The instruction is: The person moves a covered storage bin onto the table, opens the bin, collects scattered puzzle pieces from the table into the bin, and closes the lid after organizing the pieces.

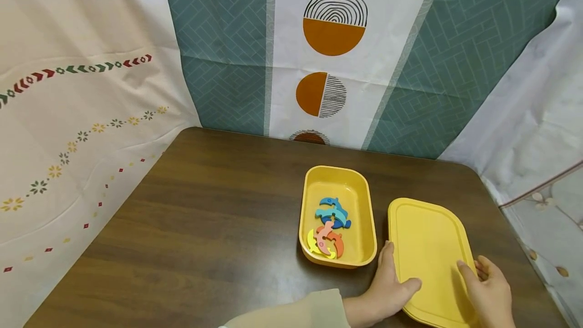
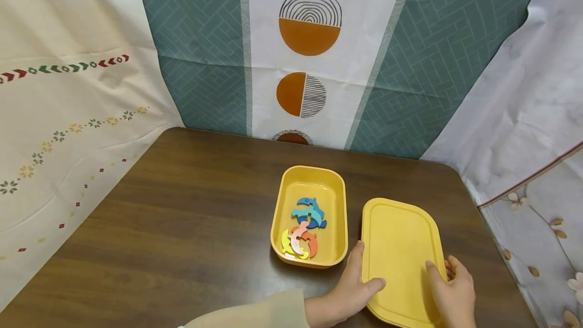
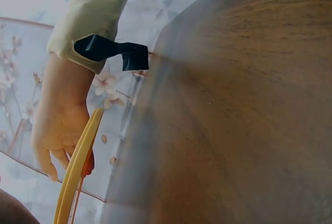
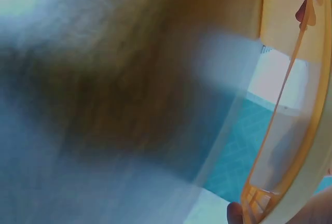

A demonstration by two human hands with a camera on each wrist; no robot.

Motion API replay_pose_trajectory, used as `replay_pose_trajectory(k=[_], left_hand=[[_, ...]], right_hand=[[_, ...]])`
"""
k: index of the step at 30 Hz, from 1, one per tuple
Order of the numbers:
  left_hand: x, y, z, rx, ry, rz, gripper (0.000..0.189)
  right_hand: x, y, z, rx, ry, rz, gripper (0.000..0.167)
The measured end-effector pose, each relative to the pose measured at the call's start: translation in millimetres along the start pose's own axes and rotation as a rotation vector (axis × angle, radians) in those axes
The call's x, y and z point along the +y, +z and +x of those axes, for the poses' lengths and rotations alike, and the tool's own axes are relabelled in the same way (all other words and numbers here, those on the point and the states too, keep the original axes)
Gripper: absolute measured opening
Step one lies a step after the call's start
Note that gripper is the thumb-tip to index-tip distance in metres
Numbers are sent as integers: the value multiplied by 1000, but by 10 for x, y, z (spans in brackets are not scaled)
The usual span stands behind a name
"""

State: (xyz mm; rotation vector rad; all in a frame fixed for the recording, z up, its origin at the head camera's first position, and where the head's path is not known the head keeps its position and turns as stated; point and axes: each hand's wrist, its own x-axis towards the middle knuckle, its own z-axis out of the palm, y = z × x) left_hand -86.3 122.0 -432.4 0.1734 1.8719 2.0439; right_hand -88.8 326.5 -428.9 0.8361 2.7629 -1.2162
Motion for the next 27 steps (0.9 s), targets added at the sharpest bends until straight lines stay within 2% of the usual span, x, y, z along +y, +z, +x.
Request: replay_pose_trajectory(k=[6,12,17,21,27], left_hand=[[53,-61,1,-25,39,85,85],[141,-170,16,-55,64,139,85],[171,-247,40,-89,49,141,83],[189,-302,43,-109,59,113,83],[252,-397,41,-103,66,105,83]], right_hand=[[-65,-25,-7,22,-38,7,77],[-110,21,-17,42,-55,80,77],[-153,45,-50,71,-58,110,74],[-217,49,-60,50,-63,123,73],[-295,83,-78,27,-100,168,72]])
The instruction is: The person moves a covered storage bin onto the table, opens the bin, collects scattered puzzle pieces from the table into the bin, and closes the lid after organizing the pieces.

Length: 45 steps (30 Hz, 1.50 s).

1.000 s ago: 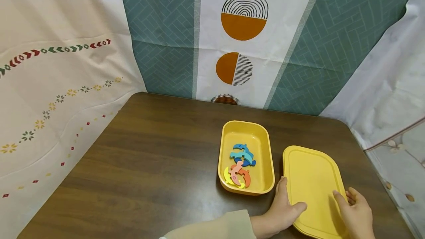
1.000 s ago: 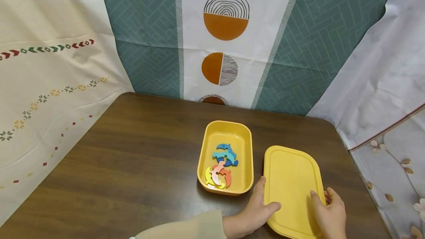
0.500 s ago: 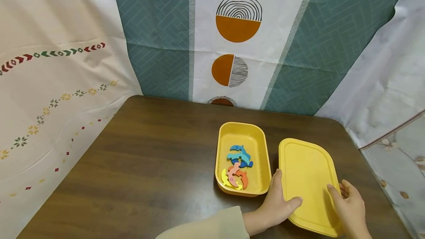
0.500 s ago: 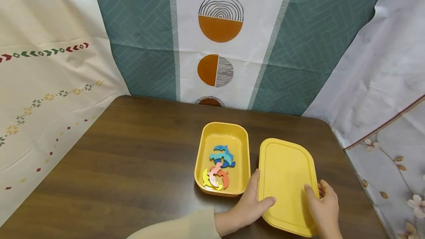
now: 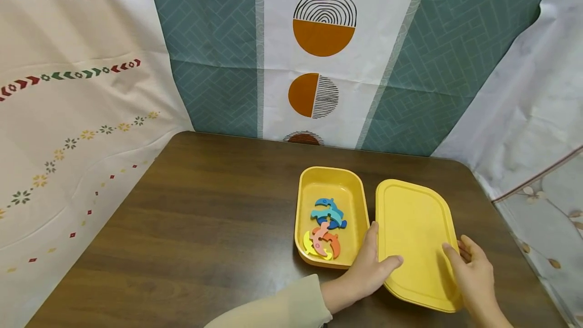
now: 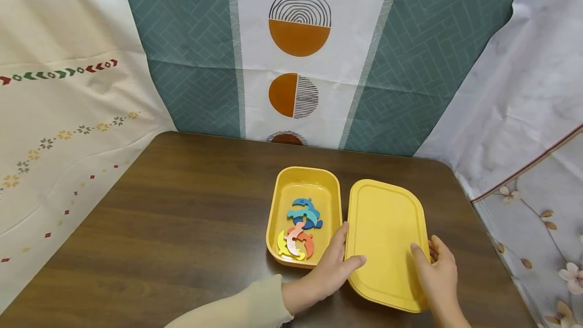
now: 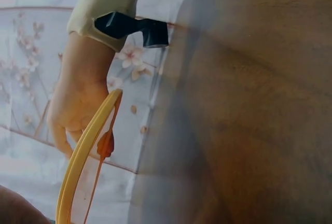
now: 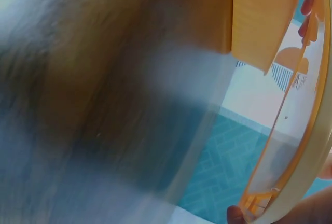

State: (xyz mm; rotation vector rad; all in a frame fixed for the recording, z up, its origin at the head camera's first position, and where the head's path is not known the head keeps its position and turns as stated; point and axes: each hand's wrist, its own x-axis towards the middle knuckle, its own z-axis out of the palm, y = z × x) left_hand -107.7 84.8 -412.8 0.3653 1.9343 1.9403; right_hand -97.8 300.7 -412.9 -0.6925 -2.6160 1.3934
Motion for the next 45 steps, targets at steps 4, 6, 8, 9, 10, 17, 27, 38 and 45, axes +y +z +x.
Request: replay_pose_trajectory(k=[4,6,8,9,10,17,27,38,45], left_hand=[[33,-97,21,-24,22,12,81],[40,-151,33,-35,44,9,80],[40,-202,46,-42,66,-6,78],[43,-228,49,-48,77,-18,77],[44,-253,50,-51,86,-25,76],[85,-427,16,-23,83,-52,75],[90,-595,-60,45,84,-44,78],[53,-766,-72,81,76,-48,76],[27,-865,-79,104,99,-43,75]], right_hand=[[-26,38,-9,21,-21,16,69],[-40,58,-7,17,-32,26,69],[-62,79,-9,-1,-43,32,69],[-74,88,-9,-20,-46,33,70],[-89,99,-10,-39,-53,37,71],[-240,232,-24,-105,-92,54,72],[-370,418,-48,-123,-157,139,67],[-481,584,-70,-127,-180,226,63],[-526,686,-70,-144,-188,267,62]])
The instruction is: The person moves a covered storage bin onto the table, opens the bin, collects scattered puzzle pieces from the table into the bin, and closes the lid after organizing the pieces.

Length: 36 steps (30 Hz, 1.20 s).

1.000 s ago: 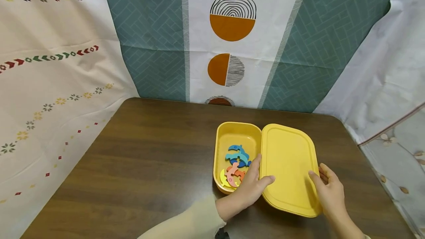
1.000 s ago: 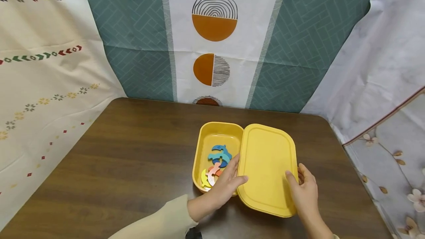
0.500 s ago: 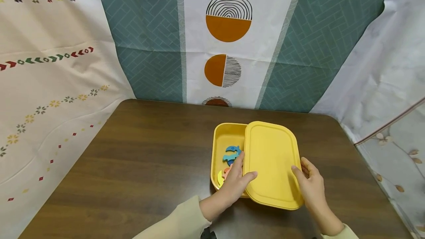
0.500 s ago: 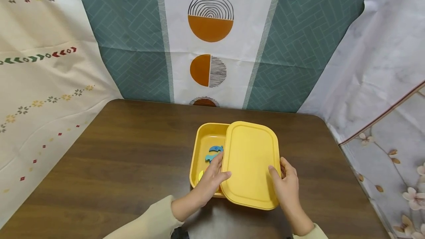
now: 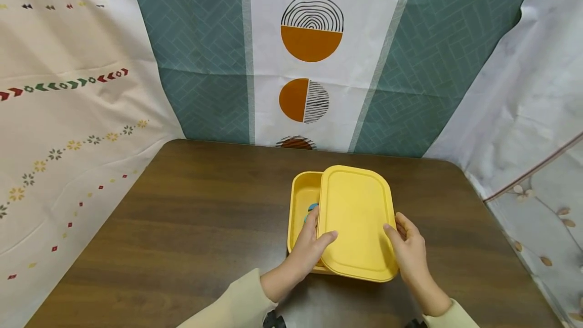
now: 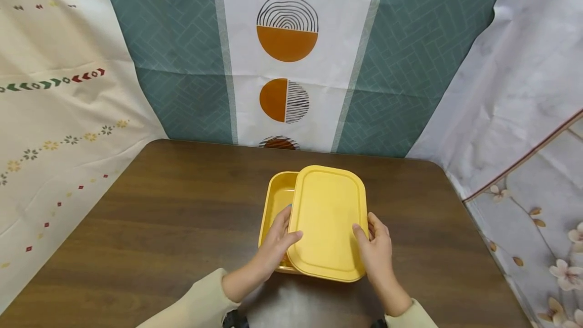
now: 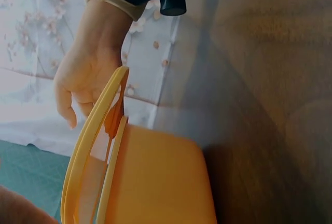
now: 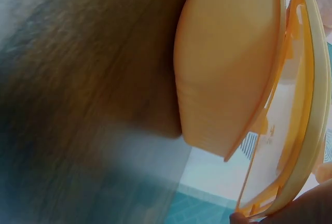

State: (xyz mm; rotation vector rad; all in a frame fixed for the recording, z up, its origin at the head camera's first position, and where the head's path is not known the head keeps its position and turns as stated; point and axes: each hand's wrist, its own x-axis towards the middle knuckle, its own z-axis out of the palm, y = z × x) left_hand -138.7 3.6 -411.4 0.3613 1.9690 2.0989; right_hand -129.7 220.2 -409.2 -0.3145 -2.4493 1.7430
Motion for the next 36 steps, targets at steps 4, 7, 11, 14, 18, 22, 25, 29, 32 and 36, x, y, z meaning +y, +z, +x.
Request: replay_pose_trajectory(k=[4,7,11,14,18,22,25,29,32,36], left_hand=[[8,-57,-16,18,20,-24,74],[16,-85,-31,35,9,-35,75],[11,-118,-50,63,-20,14,77],[7,-161,-61,87,-32,52,77],[8,-228,-81,102,-44,97,79],[0,-273,-85,83,-32,134,80],[-8,-298,-87,70,-29,142,80],[-18,-334,-91,76,-27,152,80],[-23,-363,-87,86,-20,163,80],[-19,-409,-72,91,-31,175,80]], right_hand=[[-2,58,15,-14,13,14,62],[-1,99,20,-20,12,21,62],[0,159,23,-42,7,25,62],[-9,208,33,-56,-1,14,62],[-20,267,39,-85,-19,-1,63],[-17,307,24,-91,-23,-1,61],[-7,335,17,-84,-21,-5,60],[8,372,24,-95,-37,5,58],[15,396,32,-108,-58,23,57],[14,419,47,-123,-81,52,55]])
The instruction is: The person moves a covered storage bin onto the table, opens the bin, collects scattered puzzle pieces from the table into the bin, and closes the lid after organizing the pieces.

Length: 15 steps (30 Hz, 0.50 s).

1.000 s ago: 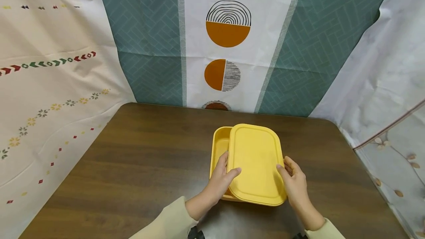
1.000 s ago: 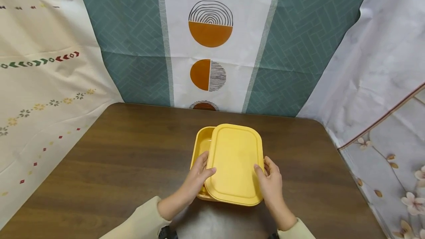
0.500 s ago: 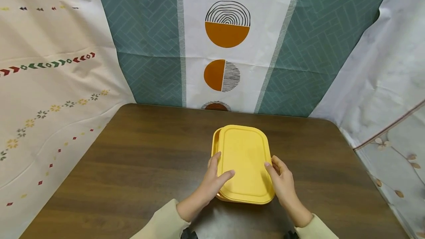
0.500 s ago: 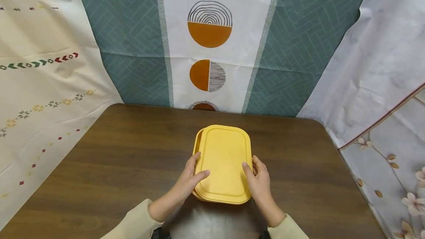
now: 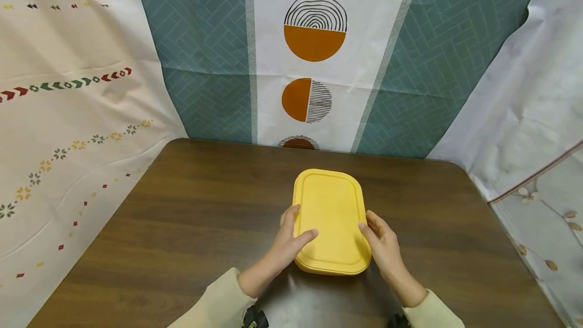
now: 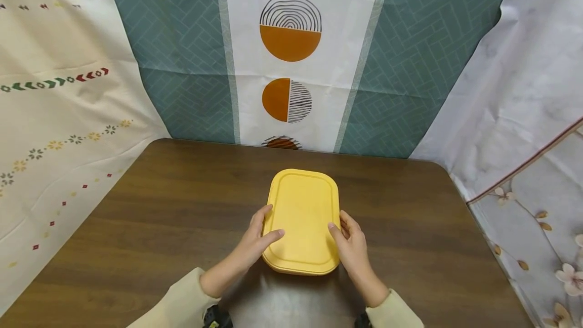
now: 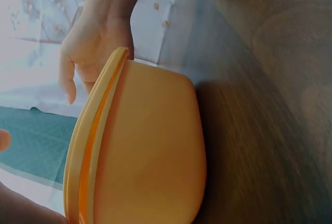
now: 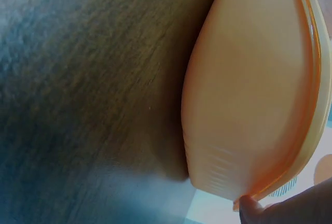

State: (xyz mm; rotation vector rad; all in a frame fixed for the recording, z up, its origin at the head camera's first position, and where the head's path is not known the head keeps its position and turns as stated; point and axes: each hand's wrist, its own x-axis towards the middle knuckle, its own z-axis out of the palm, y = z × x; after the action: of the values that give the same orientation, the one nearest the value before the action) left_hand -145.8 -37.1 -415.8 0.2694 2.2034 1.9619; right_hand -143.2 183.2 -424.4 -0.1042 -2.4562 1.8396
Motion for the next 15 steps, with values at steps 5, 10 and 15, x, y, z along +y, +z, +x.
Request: replay_pose_trajectory(k=[5,10,15], left_hand=[[-21,-42,15,-9,-23,26,82],[-55,-61,6,3,-33,18,83],[-68,-76,-5,16,-39,-2,84]], right_hand=[[-3,15,26,-8,7,18,53],[-10,34,33,6,36,44,52],[4,56,25,25,32,57,54]])
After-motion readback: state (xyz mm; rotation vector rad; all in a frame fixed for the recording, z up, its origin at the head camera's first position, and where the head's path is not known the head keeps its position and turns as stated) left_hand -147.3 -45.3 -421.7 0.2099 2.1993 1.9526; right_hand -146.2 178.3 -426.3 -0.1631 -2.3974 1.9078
